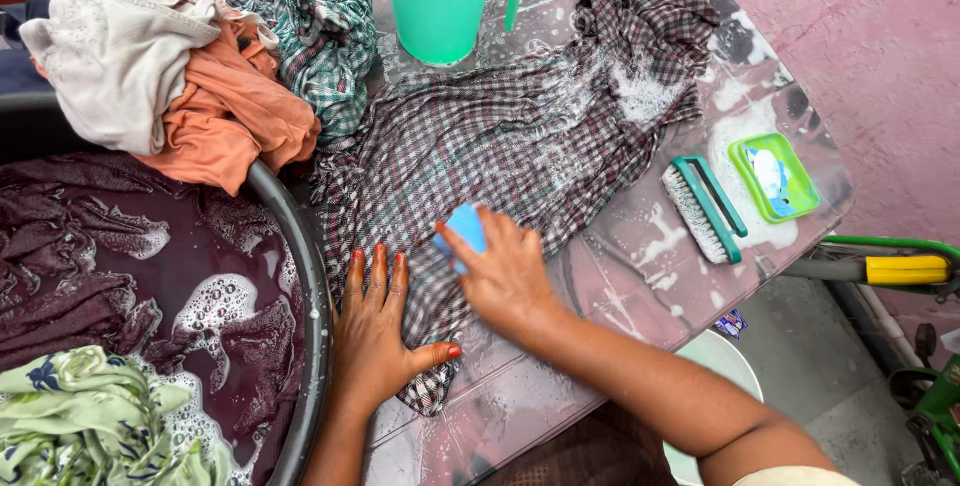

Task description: The person washes a checkered shirt by hand, scrubbing it with a brush and soap on a tabletop.

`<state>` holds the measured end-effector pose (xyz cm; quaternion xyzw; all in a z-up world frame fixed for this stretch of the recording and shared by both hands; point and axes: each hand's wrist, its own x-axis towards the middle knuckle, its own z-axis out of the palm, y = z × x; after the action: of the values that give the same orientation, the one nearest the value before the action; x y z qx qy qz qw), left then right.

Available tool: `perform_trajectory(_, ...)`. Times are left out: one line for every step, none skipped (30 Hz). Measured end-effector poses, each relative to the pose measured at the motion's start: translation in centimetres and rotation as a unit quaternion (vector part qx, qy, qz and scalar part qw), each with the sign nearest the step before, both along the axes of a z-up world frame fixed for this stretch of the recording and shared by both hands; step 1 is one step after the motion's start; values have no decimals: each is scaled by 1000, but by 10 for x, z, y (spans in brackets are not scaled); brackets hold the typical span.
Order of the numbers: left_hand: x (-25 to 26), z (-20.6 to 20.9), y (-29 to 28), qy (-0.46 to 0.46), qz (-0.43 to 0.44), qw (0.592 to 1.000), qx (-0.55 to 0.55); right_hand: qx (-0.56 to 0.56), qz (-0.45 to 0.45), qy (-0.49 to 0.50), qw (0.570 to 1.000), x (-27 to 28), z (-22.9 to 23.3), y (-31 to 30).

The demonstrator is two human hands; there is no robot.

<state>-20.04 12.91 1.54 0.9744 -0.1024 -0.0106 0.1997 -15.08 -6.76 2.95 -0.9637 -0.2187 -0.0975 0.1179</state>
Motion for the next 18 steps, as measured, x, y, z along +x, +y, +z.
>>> perform_trajectory(-1, -2, 1, 0, -5, 1000, 1, -24, -20, 1, 1000, 21, -5, -24)
perform_trajectory(-2, -3, 1, -10, -5, 1000, 9, -4, -73, 34, 997, 40, -10, -48)
perform_trajectory(-1, -3, 1, -22, -3, 1000, 16, -50, -121, 26, 991, 66, -12, -73)
perform_trajectory(1, -2, 0, -26, -6, 999, 18, -109, -170, -20, 979, 90, -13, -98)
perform_trajectory(1, -1, -2, -10, -3, 1000, 22, -81, -248, 4, 965, 114, -13, -123)
perform_trajectory(1, 1, -2, 5, 0, 1000, 26, -57, -298, 40, 952, 134, -7, -152)
perform_trajectory(1, 3, -1, 5, -1, 1000, 27, -34, -344, 75, 935, 148, -5, -168)
perform_trajectory(2, 6, 0, -13, -5, 999, 29, -33, -345, 75, 935, 153, -10, -166)
perform_trajectory(2, 8, -2, -29, -9, 999, 30, -39, -353, 52, 933, 154, -11, -161)
perform_trajectory(1, 11, -3, -28, -10, 999, 29, -46, -361, 30, 931, 152, -7, -155)
perform_trajectory(4, 14, -5, 45, 2, 998, 54, -43, -315, 45, 947, 134, -11, -132)
perform_trajectory(6, 15, -7, 116, 15, 990, 79, -50, -260, 75, 961, 110, -15, -100)
perform_trajectory(6, 15, -8, 116, 16, 990, 76, -83, -176, 63, 979, 71, -20, -67)
perform_trajectory(6, 13, -7, 94, 14, 993, 69, -97, -113, 59, 987, 40, -22, -28)
perform_trajectory(3, 10, -4, 74, 14, 995, 62, -64, -12, 24, 998, 1, -19, 0)
perform_trajectory(1, 6, -1, 76, 17, 995, 60, -28, 33, 16, 999, -28, -13, 12)
perform_trajectory(1, 2, 2, 15, 0, 999, 45, 12, 77, 7, 997, -42, -9, 18)
perform_trajectory(0, -1, 3, -47, -16, 998, 32, 12, 80, 7, 997, -34, -8, 9)
